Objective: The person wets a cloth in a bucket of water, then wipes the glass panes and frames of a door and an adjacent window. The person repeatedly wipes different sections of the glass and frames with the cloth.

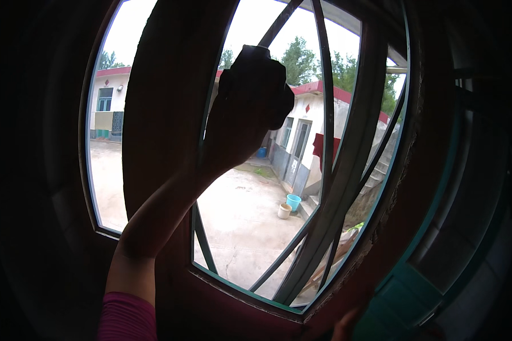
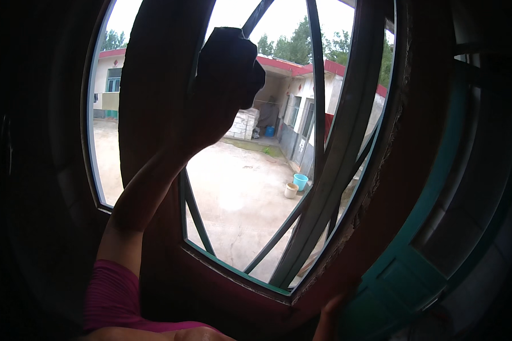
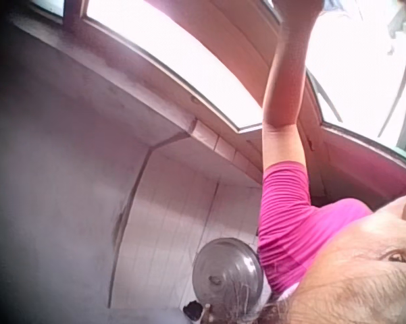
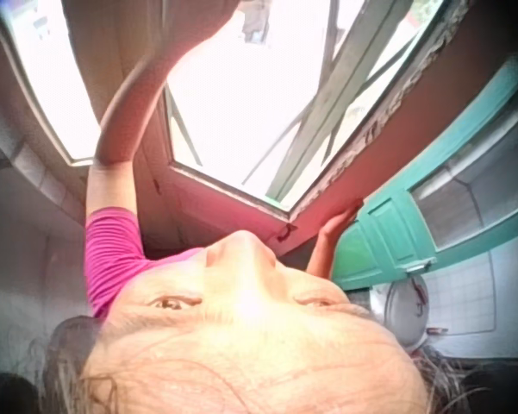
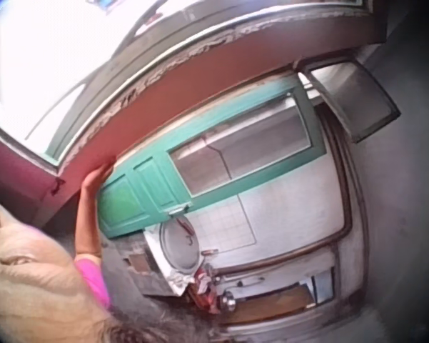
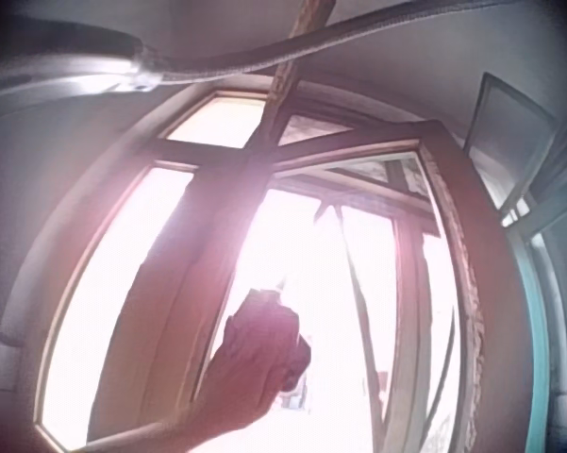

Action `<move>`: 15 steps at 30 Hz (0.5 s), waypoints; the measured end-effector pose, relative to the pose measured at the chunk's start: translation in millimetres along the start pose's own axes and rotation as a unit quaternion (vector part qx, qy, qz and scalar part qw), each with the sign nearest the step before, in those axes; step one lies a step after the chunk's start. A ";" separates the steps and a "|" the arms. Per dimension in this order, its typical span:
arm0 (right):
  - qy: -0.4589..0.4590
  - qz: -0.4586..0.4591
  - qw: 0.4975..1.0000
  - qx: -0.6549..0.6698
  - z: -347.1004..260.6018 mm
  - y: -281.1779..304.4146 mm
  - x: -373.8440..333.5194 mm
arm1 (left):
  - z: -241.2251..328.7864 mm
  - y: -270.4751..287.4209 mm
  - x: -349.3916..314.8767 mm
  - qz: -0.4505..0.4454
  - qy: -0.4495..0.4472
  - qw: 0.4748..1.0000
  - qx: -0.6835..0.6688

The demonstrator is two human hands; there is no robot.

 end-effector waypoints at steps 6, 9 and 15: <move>-0.072 0.078 0.991 -0.075 -3.0 11.6 -18.7 | -60.6 -7.6 148.4 0.122 -0.003 0.971 -0.205; -0.138 0.103 0.981 -0.089 -5.3 6.8 -22.4 | -76.9 -16.4 207.1 0.123 -0.001 0.992 -0.027; -0.070 0.091 0.972 -0.206 30.5 4.9 -29.5 | -90.6 -31.1 271.8 0.113 0.092 0.988 0.057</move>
Point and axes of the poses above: each hand's wrist, its own x-axis towards the middle knuckle, its own y-axis out of the back of the hand, z = x × y, the point moved 8 cm from there along x, towards the middle knuckle
